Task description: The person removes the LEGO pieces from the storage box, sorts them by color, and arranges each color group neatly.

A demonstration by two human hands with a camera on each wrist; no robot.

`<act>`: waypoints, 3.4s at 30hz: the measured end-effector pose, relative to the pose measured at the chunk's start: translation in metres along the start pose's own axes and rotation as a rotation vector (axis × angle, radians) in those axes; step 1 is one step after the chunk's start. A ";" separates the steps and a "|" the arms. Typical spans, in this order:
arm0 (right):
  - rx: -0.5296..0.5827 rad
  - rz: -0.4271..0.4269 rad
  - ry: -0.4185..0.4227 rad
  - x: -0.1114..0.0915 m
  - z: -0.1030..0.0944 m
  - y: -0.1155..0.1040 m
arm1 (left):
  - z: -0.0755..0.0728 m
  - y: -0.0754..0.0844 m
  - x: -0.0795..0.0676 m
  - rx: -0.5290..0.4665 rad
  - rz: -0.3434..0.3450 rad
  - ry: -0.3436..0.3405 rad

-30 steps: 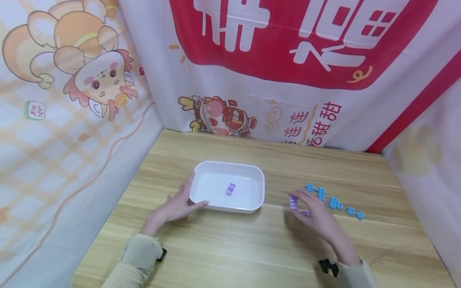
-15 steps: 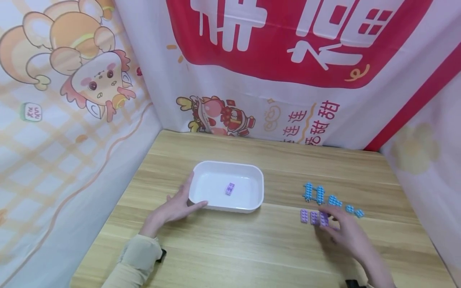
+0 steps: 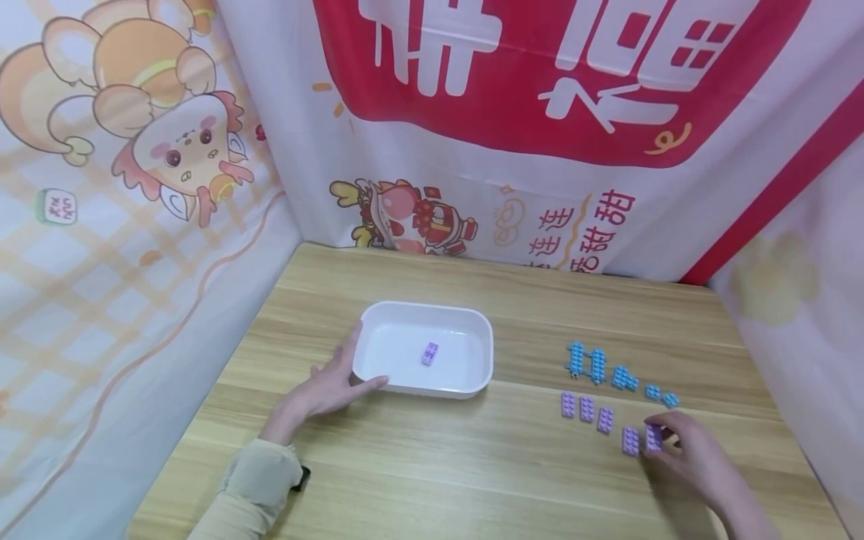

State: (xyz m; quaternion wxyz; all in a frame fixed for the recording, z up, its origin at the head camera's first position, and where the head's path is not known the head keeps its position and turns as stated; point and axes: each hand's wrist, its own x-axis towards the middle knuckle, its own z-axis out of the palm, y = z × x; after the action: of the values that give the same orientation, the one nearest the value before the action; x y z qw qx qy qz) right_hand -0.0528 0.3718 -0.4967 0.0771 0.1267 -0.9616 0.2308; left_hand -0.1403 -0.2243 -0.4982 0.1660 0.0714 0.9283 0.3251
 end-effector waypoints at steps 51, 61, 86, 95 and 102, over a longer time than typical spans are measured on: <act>0.204 -0.100 -0.049 0.096 0.036 -0.107 | -0.001 0.001 -0.002 -0.003 0.000 -0.002; 0.246 -0.263 -0.012 0.129 0.074 -0.147 | -0.001 0.000 -0.001 -0.007 0.004 0.006; 0.221 -0.357 -0.323 0.205 0.146 -0.200 | -0.001 0.001 -0.003 -0.031 0.010 -0.001; 0.149 -0.317 -0.389 0.223 0.155 -0.217 | -0.002 -0.002 -0.004 -0.028 0.001 -0.006; 0.123 -0.297 -0.418 0.223 0.165 -0.217 | -0.001 -0.002 -0.002 -0.025 0.011 -0.013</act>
State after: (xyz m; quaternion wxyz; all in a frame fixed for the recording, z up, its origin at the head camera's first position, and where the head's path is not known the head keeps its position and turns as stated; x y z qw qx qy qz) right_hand -0.2205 0.0621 -0.5039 -0.0982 0.3159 -0.9117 0.2438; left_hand -0.1389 -0.2263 -0.4983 0.1712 0.0765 0.9226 0.3372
